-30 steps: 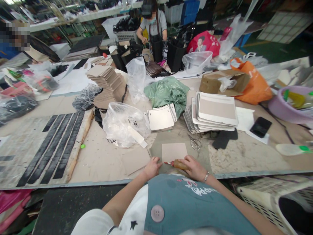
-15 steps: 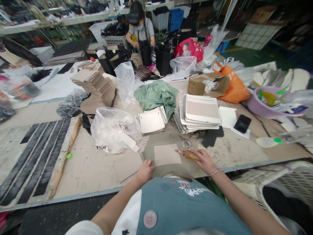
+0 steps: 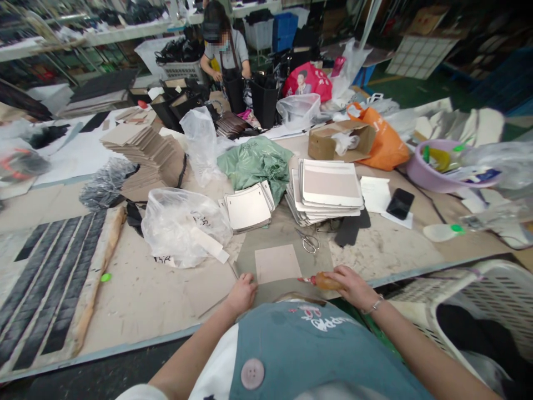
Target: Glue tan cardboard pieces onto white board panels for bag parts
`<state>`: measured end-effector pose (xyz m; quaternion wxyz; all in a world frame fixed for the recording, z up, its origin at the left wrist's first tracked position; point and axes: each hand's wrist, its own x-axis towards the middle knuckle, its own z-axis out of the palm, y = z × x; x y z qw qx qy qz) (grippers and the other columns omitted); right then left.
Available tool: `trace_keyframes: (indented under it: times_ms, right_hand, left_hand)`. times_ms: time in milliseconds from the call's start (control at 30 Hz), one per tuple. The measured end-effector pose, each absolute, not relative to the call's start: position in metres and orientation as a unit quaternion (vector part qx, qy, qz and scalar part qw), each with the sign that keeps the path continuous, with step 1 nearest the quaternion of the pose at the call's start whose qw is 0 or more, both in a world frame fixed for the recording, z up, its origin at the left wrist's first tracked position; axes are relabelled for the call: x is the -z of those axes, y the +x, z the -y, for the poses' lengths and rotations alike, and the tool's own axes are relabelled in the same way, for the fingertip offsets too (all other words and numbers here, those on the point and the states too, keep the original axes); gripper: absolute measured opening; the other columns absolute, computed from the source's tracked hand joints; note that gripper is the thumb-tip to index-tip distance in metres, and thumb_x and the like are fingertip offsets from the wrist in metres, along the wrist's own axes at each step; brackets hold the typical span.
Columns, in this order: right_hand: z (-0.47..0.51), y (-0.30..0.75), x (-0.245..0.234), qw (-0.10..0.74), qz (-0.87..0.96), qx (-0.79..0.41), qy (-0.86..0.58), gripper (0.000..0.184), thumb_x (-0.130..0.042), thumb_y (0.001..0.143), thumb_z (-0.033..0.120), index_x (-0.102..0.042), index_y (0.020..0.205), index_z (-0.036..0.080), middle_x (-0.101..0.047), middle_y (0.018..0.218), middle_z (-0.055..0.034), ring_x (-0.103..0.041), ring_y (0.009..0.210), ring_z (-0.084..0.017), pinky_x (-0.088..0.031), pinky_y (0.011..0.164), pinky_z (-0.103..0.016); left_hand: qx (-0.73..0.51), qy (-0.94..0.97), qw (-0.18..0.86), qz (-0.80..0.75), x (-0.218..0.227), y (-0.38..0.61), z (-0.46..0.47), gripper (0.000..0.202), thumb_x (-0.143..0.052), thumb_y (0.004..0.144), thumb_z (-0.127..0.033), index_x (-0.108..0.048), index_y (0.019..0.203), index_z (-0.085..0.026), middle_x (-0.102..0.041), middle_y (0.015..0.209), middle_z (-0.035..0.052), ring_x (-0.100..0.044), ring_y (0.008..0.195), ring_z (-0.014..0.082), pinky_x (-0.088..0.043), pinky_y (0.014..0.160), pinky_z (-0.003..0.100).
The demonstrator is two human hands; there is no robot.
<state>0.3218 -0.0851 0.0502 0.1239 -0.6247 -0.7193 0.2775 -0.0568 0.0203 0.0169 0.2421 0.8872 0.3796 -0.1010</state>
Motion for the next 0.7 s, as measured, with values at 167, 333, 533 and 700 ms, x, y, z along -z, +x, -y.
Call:
trace_keyframes:
  times_ms: [167, 333, 533, 700]
  right_hand:
    - [0.106, 0.339, -0.042, 0.261, 0.552, -0.390, -0.690, 0.042, -0.067, 0.067, 0.033, -0.063, 0.109, 0.023, -0.060, 0.106, -0.0068, -0.054, 0.102, -0.025, -0.042, 0.095, -0.040]
    - [0.125, 0.356, -0.030, 0.546, 0.199, -0.424, -0.694, 0.062, -0.070, 0.063, 0.050, -0.055, 0.119, 0.026, -0.060, 0.117, -0.0055, -0.054, 0.110, -0.027, -0.045, 0.094, -0.040]
    - [0.115, 0.387, -0.024, 0.705, 0.053, -0.325, -0.628, 0.051, -0.070, 0.060, 0.055, -0.062, 0.100, 0.026, -0.065, 0.104, -0.0033, -0.061, 0.099, -0.024, -0.050, 0.086, -0.034]
    - [0.115, 0.420, -0.006, 0.669, 0.043, -0.321, -0.669, 0.064, -0.082, 0.043, 0.034, -0.059, 0.101, 0.022, -0.068, 0.093, -0.0029, -0.063, 0.093, -0.027, -0.051, 0.086, -0.035]
  left_hand:
    - [0.112, 0.879, 0.198, -0.420, -0.032, -0.038, -0.038, 0.050, -0.058, 0.075, -0.040, -0.051, 0.120, -0.019, -0.045, 0.125, 0.0126, -0.037, 0.117, 0.0291, -0.028, 0.100, 0.045]
    - [0.160, 0.883, 0.144, -0.417, -0.035, 0.005, -0.061, 0.099, -0.067, 0.060, -0.051, -0.021, 0.143, -0.022, -0.025, 0.147, 0.0148, -0.011, 0.136, 0.0375, -0.002, 0.107, 0.056]
    - [0.214, 0.894, 0.134, -0.370, -0.005, 0.038, -0.081, 0.124, -0.071, 0.042, -0.059, -0.010, 0.145, -0.026, -0.016, 0.149, 0.0200, -0.008, 0.137, 0.0389, 0.005, 0.103, 0.062]
    - [0.226, 0.897, 0.120, -0.360, 0.008, 0.045, -0.084, 0.124, -0.071, 0.041, -0.053, -0.006, 0.144, -0.027, -0.024, 0.145, 0.0235, -0.018, 0.135, 0.0397, 0.007, 0.101, 0.063]
